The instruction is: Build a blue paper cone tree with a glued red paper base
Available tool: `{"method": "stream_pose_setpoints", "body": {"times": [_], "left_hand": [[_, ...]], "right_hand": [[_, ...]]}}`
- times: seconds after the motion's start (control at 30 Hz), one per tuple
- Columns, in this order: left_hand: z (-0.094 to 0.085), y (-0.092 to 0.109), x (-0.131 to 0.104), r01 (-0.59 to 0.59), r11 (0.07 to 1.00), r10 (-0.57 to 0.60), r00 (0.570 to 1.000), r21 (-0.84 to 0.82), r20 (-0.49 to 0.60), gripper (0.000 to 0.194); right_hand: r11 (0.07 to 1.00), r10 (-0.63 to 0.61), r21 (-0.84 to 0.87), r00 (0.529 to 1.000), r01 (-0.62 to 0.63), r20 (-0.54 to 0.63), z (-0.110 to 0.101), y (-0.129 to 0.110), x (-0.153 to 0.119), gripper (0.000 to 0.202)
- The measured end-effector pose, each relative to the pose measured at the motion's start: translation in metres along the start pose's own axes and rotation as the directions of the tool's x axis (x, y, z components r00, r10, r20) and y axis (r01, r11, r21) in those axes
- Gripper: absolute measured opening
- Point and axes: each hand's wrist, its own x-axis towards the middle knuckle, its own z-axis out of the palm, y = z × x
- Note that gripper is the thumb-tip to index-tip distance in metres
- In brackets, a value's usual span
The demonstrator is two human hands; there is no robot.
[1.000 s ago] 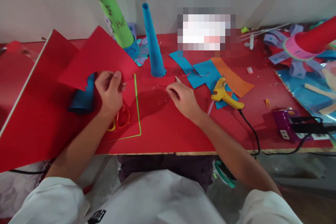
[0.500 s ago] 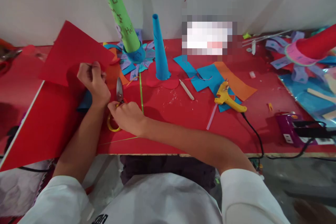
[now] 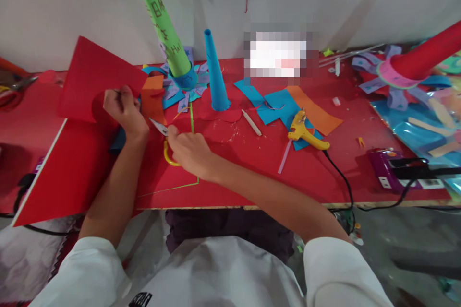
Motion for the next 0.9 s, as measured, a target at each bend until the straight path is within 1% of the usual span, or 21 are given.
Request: {"method": "stream_pose_setpoints", "body": {"times": [0.03, 0.07, 0.1, 0.2, 0.27, 0.3, 0.37, 0.4, 0.43, 0.47, 0.5, 0.53, 0.6, 0.67, 0.77, 0.83, 0.9], "left_hand": [[0.002, -0.001, 0.001, -0.070, 0.997, 0.068, 0.994, -0.021, -0.082, 0.068], [0.004, -0.002, 0.002, -0.138, 0.989, 0.130, 0.980, -0.043, -0.153, 0.069], [0.005, -0.001, 0.002, -0.192, 0.979, 0.176, 0.964, -0.063, -0.197, 0.069], [0.009, 0.013, 0.005, -0.249, 0.960, 0.217, 0.951, -0.128, -0.219, 0.065], [0.012, 0.029, 0.010, -0.271, 0.947, 0.230, 0.946, -0.170, -0.227, 0.063], [0.016, 0.038, 0.015, -0.286, 0.939, 0.241, 0.944, -0.193, -0.228, 0.063], [0.026, 0.059, 0.028, -0.304, 0.918, 0.265, 0.948, -0.255, -0.175, 0.065], [0.033, 0.068, 0.035, -0.303, 0.900, 0.270, 0.952, -0.313, -0.144, 0.067], [0.041, 0.078, 0.041, -0.275, 0.878, 0.275, 0.960, -0.392, -0.060, 0.069], [0.050, 0.086, 0.047, -0.248, 0.848, 0.281, 0.960, -0.469, 0.001, 0.072], [0.059, 0.094, 0.052, -0.213, 0.814, 0.286, 0.957, -0.540, 0.052, 0.072], [0.067, 0.102, 0.054, -0.153, 0.794, 0.287, 0.948, -0.589, 0.141, 0.068], [0.078, 0.117, 0.054, -0.087, 0.747, 0.308, 0.924, -0.659, 0.226, 0.061], [0.081, 0.131, 0.047, -0.081, 0.724, 0.331, 0.912, -0.685, 0.243, 0.057], [0.075, 0.146, 0.034, -0.131, 0.770, 0.342, 0.911, -0.625, 0.230, 0.052], [0.071, 0.151, 0.028, -0.166, 0.792, 0.349, 0.913, -0.587, 0.212, 0.050], [0.072, 0.153, 0.022, -0.181, 0.807, 0.336, 0.924, -0.563, 0.184, 0.050]], "right_hand": [[0.999, 0.037, 0.010, 0.999, -0.037, -0.012, -0.005, 0.010, -0.005, 0.050], [0.997, 0.073, 0.035, 0.997, -0.072, -0.021, -0.010, 0.020, -0.011, 0.052], [0.991, 0.107, 0.082, 0.994, -0.105, -0.025, -0.014, 0.032, -0.017, 0.051], [0.940, 0.243, 0.261, 0.969, -0.221, -0.054, -0.016, 0.067, -0.043, 0.049], [0.875, 0.295, 0.425, 0.952, -0.233, -0.085, -0.011, 0.087, -0.063, 0.053], [0.826, 0.317, 0.517, 0.943, -0.224, -0.098, -0.007, 0.095, -0.072, 0.054], [0.688, 0.362, 0.708, 0.921, -0.160, -0.144, -0.002, 0.104, -0.087, 0.049], [0.610, 0.375, 0.784, 0.913, -0.110, -0.163, -0.001, 0.105, -0.091, 0.045], [0.540, 0.380, 0.839, 0.910, -0.075, -0.164, -0.002, 0.104, -0.094, 0.041], [0.482, 0.377, 0.874, 0.915, -0.058, -0.147, -0.004, 0.102, -0.094, 0.039], [0.439, 0.358, 0.897, 0.925, -0.046, -0.128, -0.007, 0.099, -0.091, 0.039], [0.411, 0.323, 0.911, 0.939, -0.027, -0.118, -0.010, 0.097, -0.088, 0.042], [0.389, 0.254, 0.921, 0.958, 0.024, -0.132, -0.015, 0.094, -0.078, 0.048], [0.388, 0.199, 0.916, 0.961, 0.100, -0.189, -0.015, 0.096, -0.069, 0.056], [0.364, 0.163, 0.917, 0.958, 0.166, -0.238, -0.006, 0.101, -0.061, 0.066], [0.377, 0.128, 0.910, 0.963, 0.172, -0.235, 0.003, 0.104, -0.061, 0.072], [0.410, 0.125, 0.894, 0.960, 0.180, -0.250, 0.009, 0.104, -0.064, 0.076]]}}
